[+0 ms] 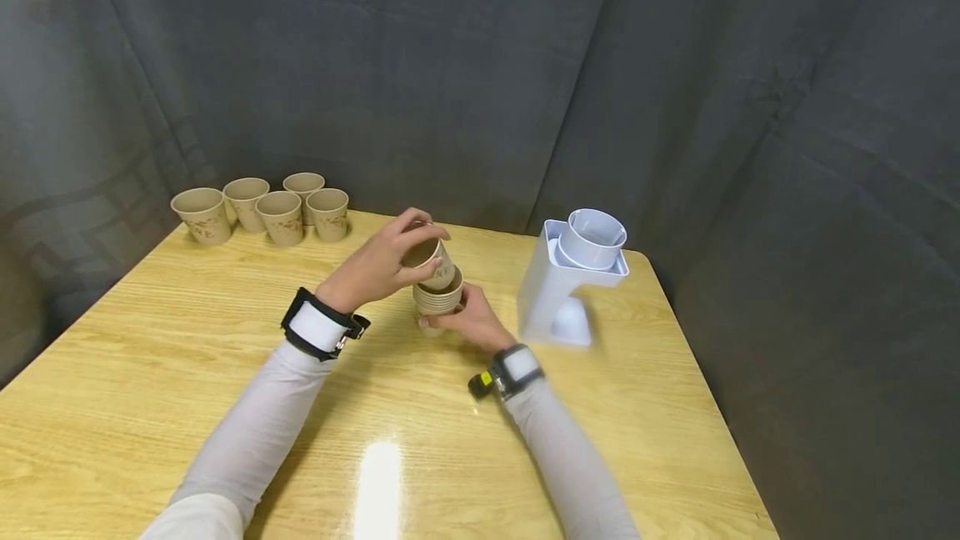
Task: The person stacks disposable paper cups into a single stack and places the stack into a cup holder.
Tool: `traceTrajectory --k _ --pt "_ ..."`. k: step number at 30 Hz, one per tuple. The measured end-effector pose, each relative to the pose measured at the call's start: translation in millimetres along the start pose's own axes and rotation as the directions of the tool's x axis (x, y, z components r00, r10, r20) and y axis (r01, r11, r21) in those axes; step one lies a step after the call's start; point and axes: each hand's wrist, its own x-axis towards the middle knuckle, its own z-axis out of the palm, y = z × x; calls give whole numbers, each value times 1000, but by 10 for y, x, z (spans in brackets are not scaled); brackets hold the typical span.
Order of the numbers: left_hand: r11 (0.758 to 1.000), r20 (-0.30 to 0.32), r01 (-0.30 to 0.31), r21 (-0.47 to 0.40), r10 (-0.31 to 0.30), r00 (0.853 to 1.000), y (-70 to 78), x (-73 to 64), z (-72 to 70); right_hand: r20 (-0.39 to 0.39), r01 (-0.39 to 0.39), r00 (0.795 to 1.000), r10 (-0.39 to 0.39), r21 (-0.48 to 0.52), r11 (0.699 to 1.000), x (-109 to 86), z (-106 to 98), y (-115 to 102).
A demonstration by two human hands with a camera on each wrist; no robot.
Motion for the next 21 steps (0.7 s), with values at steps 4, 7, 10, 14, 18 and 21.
traceTrajectory --k 4,7,10,14,18,21 --pt "1000 16 14 -5 -14 1000 -13 4 39 1 -9 1000 9 4 1000 -3 3 -24" --pt "1000 27 18 -6 -17 999 -12 6 65 10 -8 1000 8 2 1000 -42 2 -125" --pt "1000 43 21 -6 -21 999 -6 9 90 23 -6 1000 6 0 1000 -88 -5 -250" --pt "1000 59 30 -9 -29 998 4 14 122 26 -8 1000 8 9 1000 -127 -9 -343" --pt "1000 57 28 -7 -28 998 7 16 152 21 -13 1000 13 16 1000 -138 -5 -359" --pt "1000 64 16 0 -16 998 4 13 181 18 -7 1000 7 15 1000 -136 -5 -342"
